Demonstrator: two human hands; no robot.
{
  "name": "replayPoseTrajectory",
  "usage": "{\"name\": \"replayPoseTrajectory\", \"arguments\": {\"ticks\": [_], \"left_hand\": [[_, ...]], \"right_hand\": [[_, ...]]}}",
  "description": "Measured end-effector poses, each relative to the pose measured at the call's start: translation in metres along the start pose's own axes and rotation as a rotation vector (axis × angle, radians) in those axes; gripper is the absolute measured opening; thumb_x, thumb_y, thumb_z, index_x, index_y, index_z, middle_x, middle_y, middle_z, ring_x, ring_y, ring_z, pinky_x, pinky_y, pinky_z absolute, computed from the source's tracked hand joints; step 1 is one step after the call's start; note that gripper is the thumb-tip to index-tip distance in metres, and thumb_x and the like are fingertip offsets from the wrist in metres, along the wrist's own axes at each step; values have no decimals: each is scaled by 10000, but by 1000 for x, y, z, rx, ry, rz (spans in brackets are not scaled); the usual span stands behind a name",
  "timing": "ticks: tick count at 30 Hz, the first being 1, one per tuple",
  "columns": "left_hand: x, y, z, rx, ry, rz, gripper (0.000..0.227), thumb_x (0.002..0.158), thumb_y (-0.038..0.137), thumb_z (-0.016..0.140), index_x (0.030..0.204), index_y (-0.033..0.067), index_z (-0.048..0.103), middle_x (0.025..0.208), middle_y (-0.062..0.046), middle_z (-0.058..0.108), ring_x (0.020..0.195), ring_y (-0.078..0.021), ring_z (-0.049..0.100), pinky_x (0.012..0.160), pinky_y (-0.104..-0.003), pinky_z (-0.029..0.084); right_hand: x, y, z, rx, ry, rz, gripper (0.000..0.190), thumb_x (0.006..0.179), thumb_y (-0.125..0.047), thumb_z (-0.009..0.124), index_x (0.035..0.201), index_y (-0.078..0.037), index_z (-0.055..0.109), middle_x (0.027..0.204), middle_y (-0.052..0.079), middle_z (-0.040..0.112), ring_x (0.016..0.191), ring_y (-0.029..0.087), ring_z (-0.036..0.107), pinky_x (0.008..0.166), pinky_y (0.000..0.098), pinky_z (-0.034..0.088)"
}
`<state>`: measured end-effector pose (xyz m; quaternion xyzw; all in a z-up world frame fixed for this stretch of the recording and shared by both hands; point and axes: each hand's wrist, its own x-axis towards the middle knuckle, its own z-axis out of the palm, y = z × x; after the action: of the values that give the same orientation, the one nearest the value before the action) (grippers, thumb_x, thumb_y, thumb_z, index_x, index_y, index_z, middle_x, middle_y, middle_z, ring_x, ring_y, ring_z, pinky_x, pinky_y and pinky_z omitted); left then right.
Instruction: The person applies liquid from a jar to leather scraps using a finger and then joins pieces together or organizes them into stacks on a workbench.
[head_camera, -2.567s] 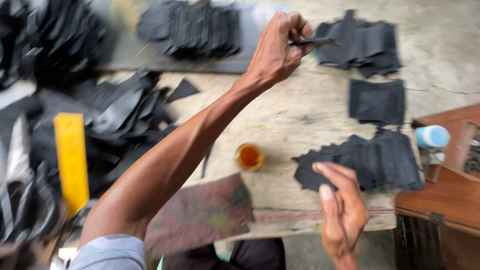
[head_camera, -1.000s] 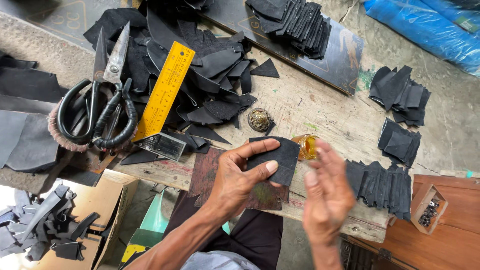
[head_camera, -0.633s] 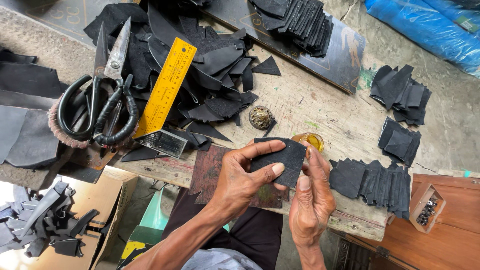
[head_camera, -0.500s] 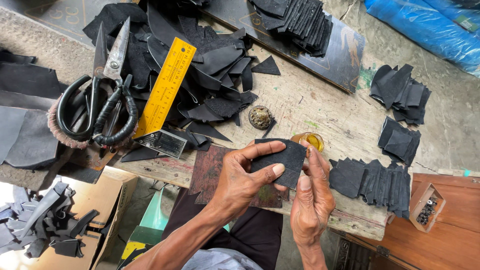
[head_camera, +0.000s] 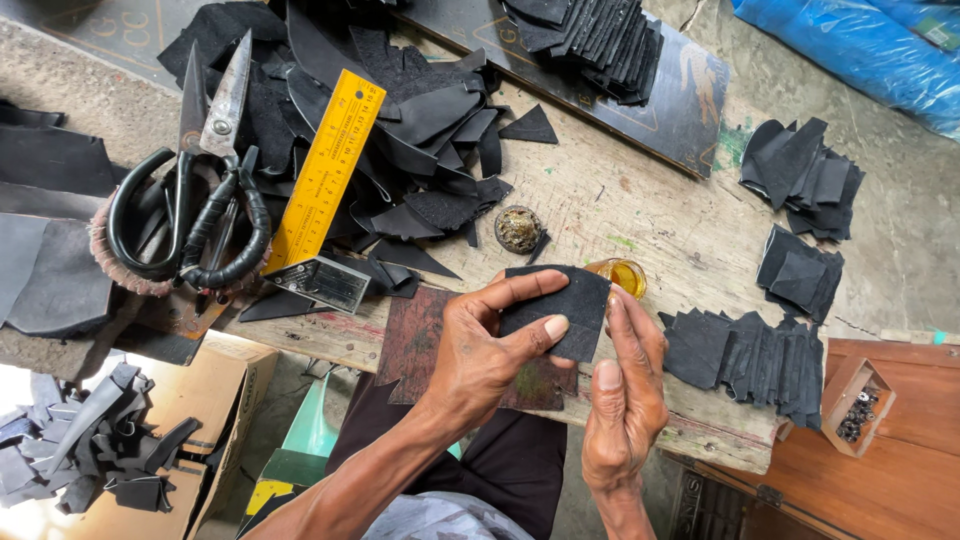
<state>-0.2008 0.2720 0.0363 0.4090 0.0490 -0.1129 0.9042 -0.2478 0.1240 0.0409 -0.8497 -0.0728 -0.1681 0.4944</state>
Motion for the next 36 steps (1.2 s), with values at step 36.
{"name": "replayPoseTrajectory", "arguments": {"ticks": [36], "left_hand": [[5,-4,3,-115,72,-75,460,859,-15,735,1296,-106,623,1177,-195,704,940,-203,728,720,-335,672]], "right_hand": [[-3,9,-17,-197,-35,-242,456,1108,-398,432,1435,-130,602,1541,176,496,1457,300,382,1254,457,292]]}}
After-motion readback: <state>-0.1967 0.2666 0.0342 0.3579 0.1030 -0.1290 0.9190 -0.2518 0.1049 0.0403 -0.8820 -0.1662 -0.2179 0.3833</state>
